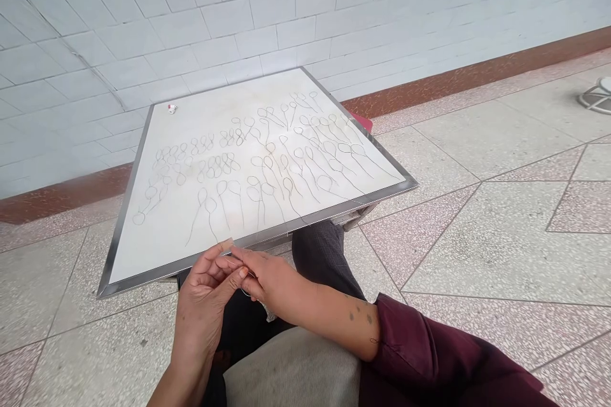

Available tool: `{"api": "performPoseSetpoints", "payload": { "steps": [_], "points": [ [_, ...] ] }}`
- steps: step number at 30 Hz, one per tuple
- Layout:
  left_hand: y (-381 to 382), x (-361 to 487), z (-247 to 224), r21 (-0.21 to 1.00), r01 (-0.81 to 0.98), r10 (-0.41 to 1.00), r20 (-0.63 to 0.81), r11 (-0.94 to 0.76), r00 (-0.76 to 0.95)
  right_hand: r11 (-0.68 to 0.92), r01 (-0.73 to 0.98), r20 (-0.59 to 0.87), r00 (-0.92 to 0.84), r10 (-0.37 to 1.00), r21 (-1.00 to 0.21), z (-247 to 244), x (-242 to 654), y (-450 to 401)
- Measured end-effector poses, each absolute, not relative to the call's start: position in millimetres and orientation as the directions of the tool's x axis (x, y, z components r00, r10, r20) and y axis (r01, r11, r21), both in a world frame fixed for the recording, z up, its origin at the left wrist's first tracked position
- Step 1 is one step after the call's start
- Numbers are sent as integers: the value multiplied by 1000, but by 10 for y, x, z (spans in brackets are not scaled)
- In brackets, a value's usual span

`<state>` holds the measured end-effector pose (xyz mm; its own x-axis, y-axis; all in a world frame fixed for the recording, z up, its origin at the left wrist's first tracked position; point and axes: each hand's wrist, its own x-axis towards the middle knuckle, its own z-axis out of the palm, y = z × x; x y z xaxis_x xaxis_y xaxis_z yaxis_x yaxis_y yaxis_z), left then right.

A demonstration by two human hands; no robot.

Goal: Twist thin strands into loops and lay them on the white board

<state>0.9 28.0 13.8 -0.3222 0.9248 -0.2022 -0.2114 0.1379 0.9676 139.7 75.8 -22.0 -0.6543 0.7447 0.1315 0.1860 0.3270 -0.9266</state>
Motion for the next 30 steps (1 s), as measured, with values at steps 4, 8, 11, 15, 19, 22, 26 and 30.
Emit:
{"api": "performPoseSetpoints", "payload": {
  "steps": [4, 8, 11, 15, 19, 22, 26, 30],
  "points": [
    [284, 42, 145, 973, -184, 916, -196, 137, -351, 316, 172, 131, -655, 744, -933, -242, 1386, 753],
    [286, 39, 154, 968, -223, 891, -201, 117, -407, 175, 157, 40, -621, 783, -972, -235, 1372, 742],
    [288, -6, 143, 961, -263, 867, -204, 89, -454, -23, 47, -46, -582, 812, -999, -219, 1346, 732],
    [309, -66, 134, 949, -311, 835, -213, 54, -506, -385, -257, -159, -611, 776, -886, -211, 1281, 699],
    [342, -94, 127, 914, -404, 815, -262, 38, -516, -612, -434, -251, -640, 726, -662, -228, 1207, 632],
    [356, -119, 114, 884, -466, 807, -299, 33, -509, -675, -450, -288, -663, 691, -584, -250, 1177, 596],
    [362, -163, 104, 878, -475, 793, -326, 54, -514, -677, -378, -313, -674, 669, -631, -291, 1189, 603],
    [366, -183, 103, 882, -468, 791, -326, 57, -517, -624, -345, -268, -684, 679, -701, -307, 1223, 622]
  ]
}}
